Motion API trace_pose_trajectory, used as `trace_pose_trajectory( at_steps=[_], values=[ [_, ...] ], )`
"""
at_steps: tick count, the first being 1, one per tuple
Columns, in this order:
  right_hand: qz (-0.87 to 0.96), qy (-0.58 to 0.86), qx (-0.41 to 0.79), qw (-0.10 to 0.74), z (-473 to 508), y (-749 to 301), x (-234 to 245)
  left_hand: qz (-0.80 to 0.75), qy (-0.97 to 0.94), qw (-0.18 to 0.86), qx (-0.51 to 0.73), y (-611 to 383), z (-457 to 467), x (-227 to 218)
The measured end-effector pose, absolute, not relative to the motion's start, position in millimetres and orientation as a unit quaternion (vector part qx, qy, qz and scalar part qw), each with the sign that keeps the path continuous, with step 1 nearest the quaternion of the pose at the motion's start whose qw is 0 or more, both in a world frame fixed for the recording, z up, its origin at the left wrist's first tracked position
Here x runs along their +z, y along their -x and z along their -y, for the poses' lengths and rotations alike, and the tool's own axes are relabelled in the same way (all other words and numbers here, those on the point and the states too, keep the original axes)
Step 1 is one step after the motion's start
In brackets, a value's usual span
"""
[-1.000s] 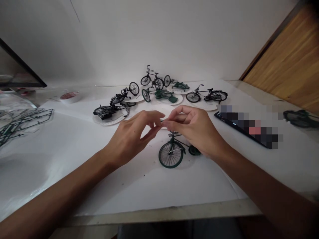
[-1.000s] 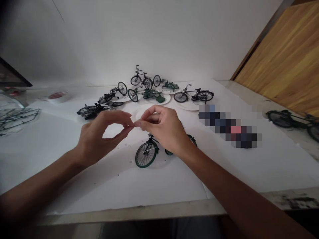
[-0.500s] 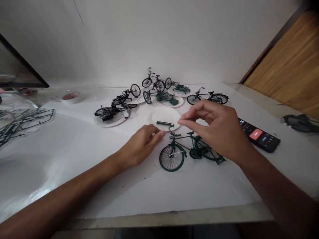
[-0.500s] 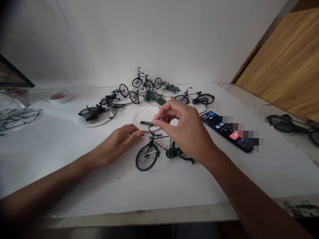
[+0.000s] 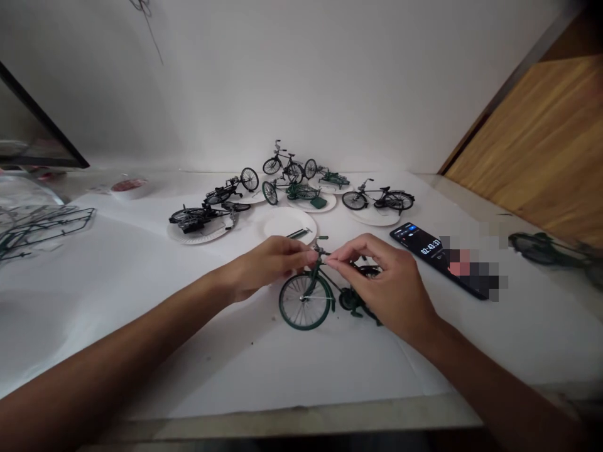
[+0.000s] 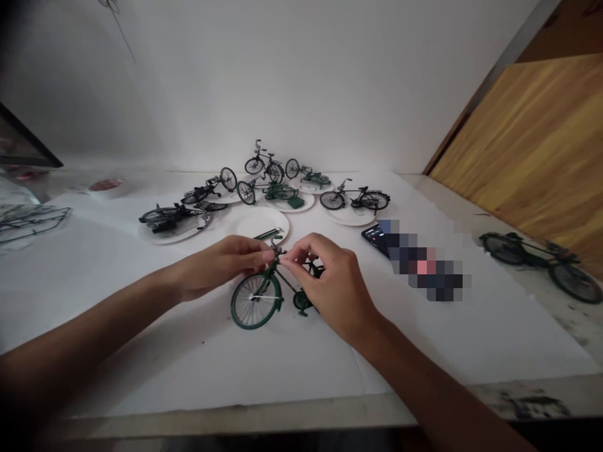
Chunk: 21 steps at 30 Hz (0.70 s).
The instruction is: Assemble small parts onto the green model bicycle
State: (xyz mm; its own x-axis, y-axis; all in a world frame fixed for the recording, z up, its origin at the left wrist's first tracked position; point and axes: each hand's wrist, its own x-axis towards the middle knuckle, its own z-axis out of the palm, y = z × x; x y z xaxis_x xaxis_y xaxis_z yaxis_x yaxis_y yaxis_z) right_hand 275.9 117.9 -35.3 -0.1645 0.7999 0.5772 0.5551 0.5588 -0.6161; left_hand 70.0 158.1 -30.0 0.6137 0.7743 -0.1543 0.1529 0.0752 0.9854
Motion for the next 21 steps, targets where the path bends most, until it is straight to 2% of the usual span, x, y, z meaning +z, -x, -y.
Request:
trace_pose_trajectory(
  at_steps=[3, 7, 21],
  values=[
    [0.752, 0.405, 0.093, 0.512, -116, -273, -33, -0.309, -0.537, 0.731, 0.287, -72, -149, -38],
    [0.766, 0.363, 0.086, 0.523, -115, -272, -31, -0.242, -0.466, 0.786, 0.326, -83, -140, -46],
    [0.810, 0.307, 0.033, 0.498, -116, -274, -31, -0.208, -0.433, 0.796, 0.369, -89, -141, -54]
  ],
)
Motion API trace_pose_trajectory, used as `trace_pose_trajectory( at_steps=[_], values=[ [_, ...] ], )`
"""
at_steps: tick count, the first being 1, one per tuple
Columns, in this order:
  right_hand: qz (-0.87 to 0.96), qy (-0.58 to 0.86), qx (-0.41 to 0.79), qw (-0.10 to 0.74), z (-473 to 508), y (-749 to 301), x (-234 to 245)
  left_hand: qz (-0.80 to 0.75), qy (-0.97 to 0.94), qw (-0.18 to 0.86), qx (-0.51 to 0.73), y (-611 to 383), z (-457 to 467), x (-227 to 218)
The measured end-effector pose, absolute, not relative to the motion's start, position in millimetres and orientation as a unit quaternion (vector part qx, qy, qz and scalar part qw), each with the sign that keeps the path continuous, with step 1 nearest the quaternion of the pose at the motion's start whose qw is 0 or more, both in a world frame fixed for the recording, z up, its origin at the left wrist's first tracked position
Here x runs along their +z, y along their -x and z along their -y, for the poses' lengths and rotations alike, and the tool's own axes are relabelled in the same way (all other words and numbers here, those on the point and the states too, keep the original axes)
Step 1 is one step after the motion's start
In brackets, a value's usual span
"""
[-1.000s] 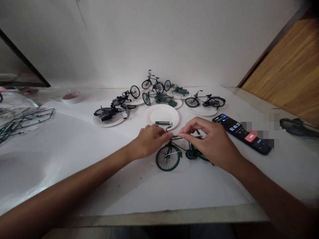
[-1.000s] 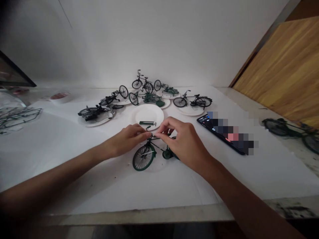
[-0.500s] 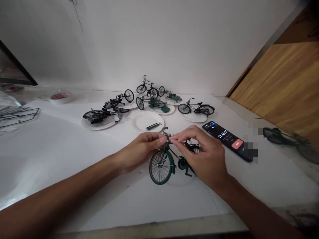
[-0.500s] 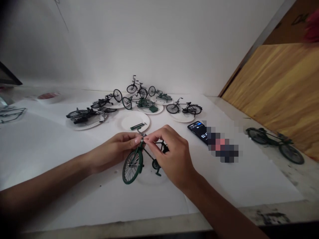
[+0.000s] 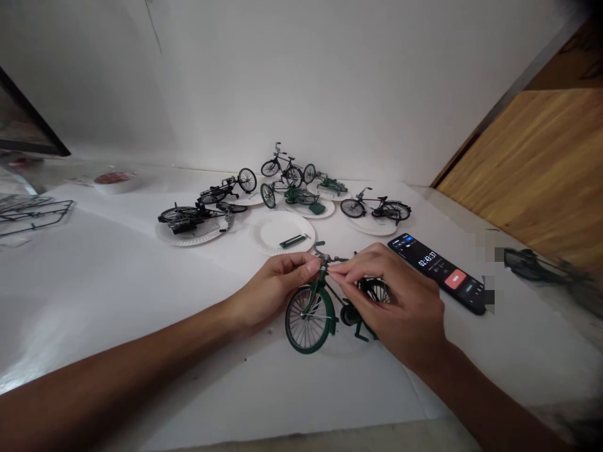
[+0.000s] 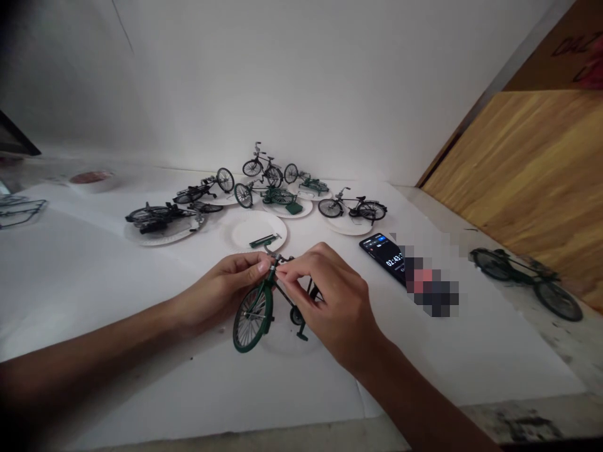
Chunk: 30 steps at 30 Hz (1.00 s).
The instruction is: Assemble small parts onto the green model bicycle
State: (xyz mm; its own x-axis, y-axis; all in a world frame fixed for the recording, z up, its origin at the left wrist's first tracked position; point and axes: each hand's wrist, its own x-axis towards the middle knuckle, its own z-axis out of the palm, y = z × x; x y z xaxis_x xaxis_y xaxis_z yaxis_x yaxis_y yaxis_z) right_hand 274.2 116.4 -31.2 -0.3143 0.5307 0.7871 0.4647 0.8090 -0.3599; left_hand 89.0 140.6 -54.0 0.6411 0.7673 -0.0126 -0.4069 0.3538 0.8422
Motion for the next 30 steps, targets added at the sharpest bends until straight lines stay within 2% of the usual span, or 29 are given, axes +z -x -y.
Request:
trace_pose_trajectory(
  at_steps=[16, 30],
  values=[
    [0.809, 0.307, 0.022, 0.500, -115.1, -272.7, -30.5, -0.201, -0.427, 0.802, 0.367, -88.9, -140.5, -56.2],
    [0.800, 0.326, 0.061, 0.500, -114.7, -275.0, -31.1, -0.214, -0.432, 0.798, 0.362, -90.2, -139.9, -55.5]
  ],
)
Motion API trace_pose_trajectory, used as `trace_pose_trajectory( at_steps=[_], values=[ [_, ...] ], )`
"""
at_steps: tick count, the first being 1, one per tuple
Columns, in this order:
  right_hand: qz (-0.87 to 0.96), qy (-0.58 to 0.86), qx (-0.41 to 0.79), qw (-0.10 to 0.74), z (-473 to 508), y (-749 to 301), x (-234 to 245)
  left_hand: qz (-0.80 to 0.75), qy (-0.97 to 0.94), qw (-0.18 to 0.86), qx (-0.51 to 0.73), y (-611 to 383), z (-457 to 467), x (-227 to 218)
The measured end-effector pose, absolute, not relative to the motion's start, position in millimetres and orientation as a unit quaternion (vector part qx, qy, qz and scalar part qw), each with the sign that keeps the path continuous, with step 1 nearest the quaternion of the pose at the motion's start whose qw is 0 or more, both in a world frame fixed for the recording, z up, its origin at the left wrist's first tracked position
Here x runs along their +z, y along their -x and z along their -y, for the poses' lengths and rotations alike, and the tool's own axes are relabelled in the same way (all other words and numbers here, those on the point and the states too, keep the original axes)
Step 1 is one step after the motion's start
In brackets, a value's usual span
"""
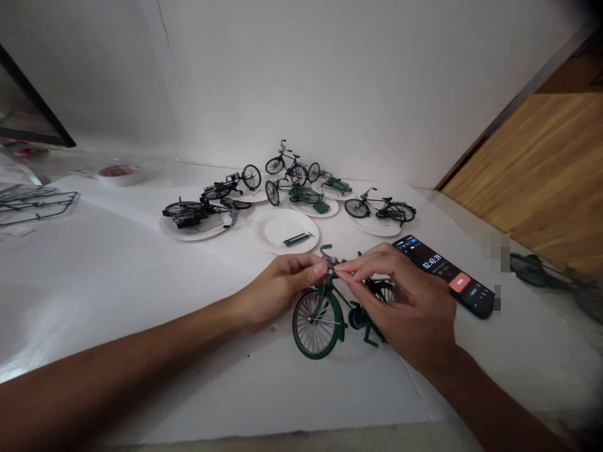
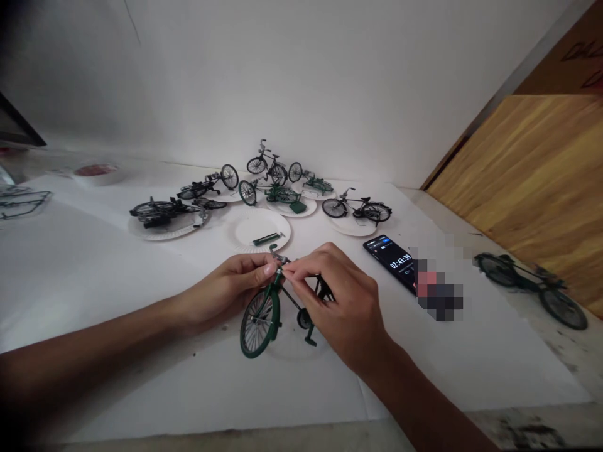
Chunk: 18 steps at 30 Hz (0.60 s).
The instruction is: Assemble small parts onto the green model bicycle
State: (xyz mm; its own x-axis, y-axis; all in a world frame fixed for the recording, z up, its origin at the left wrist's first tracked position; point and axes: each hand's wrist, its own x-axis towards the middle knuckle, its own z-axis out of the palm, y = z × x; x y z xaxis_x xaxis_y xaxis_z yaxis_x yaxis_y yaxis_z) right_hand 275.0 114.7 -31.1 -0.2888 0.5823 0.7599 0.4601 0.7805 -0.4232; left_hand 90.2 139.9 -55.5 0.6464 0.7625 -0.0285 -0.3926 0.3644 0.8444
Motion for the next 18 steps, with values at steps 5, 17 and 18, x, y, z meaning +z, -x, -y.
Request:
trace_pose_trajectory(
  at_steps=[5, 17, 18],
  values=[
    [0.797, 0.327, 0.070, 0.502, -114.2, -276.4, -31.7, -0.209, -0.423, 0.805, 0.361, -89.3, -139.8, -57.0],
    [0.820, 0.307, 0.008, 0.483, -111.7, -274.3, -29.9, -0.199, -0.408, 0.813, 0.364, -89.1, -140.4, -55.9],
    [0.823, 0.301, 0.000, 0.481, -111.2, -274.2, -29.7, -0.198, -0.410, 0.813, 0.364, -89.1, -140.6, -55.9]
  ],
)
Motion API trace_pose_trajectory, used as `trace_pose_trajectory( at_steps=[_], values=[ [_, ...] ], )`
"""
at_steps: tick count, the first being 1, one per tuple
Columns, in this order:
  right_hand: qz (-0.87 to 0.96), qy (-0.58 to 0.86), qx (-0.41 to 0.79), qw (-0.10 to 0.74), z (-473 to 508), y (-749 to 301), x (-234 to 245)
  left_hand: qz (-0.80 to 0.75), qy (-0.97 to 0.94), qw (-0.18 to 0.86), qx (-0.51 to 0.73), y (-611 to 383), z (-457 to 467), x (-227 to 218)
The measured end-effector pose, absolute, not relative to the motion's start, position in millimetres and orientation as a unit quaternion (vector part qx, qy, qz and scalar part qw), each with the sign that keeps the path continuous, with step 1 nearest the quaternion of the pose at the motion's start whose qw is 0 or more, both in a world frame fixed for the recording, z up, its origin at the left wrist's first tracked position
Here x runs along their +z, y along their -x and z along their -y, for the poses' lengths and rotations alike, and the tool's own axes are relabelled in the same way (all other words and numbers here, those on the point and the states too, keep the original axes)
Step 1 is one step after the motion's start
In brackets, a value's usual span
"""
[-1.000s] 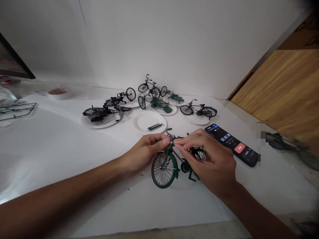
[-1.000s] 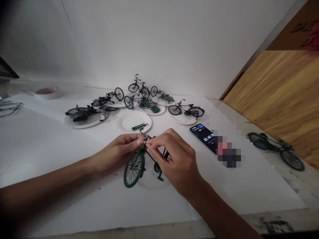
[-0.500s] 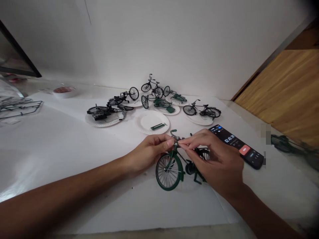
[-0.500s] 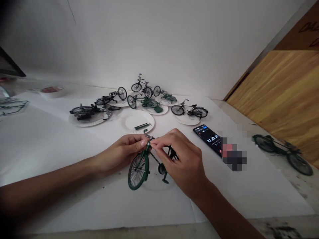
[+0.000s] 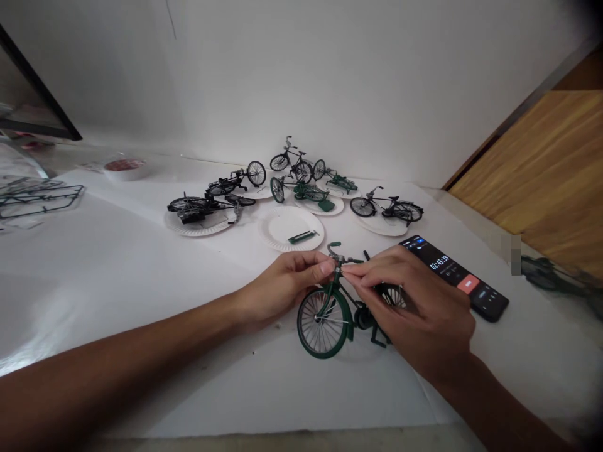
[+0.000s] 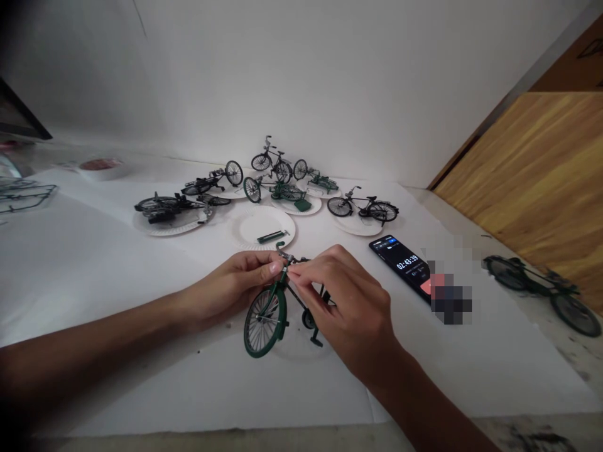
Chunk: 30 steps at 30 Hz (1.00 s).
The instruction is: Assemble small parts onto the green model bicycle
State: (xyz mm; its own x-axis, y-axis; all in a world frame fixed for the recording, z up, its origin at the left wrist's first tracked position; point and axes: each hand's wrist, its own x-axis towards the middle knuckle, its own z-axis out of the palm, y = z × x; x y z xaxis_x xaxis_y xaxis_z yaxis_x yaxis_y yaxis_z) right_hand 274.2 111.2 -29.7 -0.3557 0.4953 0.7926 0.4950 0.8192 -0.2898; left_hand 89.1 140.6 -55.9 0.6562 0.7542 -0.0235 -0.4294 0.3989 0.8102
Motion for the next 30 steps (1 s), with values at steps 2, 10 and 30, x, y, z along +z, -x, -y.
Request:
trace_pose_trajectory(
  at_steps=[2, 10, 30],
  values=[
    [0.823, 0.298, 0.004, 0.483, -111, -274, -30, -0.198, -0.413, 0.812, 0.363, -89, -141, -56],
    [0.747, 0.411, 0.193, 0.485, -117, -282, -31, -0.206, -0.447, 0.794, 0.357, -88, -145, -62],
    [0.702, 0.515, 0.336, 0.358, -130, -287, -9, -0.231, -0.452, 0.778, 0.369, -90, -144, -62]
  ],
)
